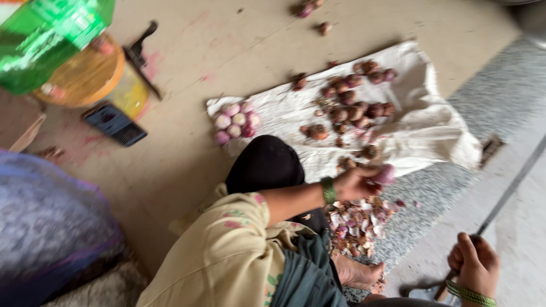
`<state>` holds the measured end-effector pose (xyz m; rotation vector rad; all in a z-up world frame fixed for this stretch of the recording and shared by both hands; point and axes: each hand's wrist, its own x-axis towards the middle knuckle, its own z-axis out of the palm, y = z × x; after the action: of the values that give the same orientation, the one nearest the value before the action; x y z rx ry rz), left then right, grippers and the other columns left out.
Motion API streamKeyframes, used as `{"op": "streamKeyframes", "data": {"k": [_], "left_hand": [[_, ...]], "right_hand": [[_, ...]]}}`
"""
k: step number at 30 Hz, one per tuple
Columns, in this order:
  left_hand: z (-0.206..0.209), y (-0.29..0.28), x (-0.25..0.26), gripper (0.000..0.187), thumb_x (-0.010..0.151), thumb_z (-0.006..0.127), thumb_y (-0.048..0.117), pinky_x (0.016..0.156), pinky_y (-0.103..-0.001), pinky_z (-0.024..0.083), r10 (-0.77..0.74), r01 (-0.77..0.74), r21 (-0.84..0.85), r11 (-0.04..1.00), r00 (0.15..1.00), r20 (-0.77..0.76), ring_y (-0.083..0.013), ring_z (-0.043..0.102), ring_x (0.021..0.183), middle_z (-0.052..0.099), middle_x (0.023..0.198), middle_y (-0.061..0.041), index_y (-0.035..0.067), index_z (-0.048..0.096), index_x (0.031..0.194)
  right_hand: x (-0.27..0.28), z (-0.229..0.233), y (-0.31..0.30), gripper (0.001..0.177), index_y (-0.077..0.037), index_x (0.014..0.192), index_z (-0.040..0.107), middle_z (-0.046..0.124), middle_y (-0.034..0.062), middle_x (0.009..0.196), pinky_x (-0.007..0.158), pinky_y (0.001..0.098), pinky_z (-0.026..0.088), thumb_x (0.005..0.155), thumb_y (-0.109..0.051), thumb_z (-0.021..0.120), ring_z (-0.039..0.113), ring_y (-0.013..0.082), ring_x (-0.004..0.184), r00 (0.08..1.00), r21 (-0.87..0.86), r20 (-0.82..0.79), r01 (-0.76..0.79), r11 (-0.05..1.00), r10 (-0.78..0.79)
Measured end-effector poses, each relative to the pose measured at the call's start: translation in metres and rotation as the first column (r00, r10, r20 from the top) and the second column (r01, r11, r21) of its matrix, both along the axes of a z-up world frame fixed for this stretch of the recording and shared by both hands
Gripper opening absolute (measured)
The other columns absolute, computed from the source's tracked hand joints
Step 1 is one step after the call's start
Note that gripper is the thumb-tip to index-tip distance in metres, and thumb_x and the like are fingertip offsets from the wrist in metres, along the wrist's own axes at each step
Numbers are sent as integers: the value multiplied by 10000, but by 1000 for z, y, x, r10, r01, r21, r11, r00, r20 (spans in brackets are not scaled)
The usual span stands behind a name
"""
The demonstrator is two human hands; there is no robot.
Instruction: The person trims and peels onions using a knife and by hand, placing the peeled onions into a pile.
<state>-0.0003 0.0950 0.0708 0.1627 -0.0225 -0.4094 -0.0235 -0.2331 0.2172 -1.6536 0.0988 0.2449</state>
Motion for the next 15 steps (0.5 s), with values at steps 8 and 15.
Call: {"op": "streamKeyframes", "data": {"k": [8, 15], "left_hand": [[67, 127, -52, 679, 907, 684, 63, 942, -398, 618, 126, -120, 362, 924, 992, 7, -347, 586, 1210, 512, 1428, -224, 175, 436, 1528], [12, 267, -39, 591, 817, 743, 1, 920, -364, 599, 375, -399, 844, 359, 890, 261, -249, 676, 1132, 641, 1279, -85, 179, 577, 1355]], "right_hand": [[-16, 15, -14, 222, -14, 919, 529, 422, -13, 692, 477, 276, 252, 1100, -136, 567, 341, 80, 541, 999, 163, 31, -25, 986, 20], [-26, 11, -41, 233, 83, 950, 567, 455, 27, 676, 506, 286, 271, 1122, -71, 595, 394, 87, 597, 994, 27, 110, -11, 1000, 8]]}}
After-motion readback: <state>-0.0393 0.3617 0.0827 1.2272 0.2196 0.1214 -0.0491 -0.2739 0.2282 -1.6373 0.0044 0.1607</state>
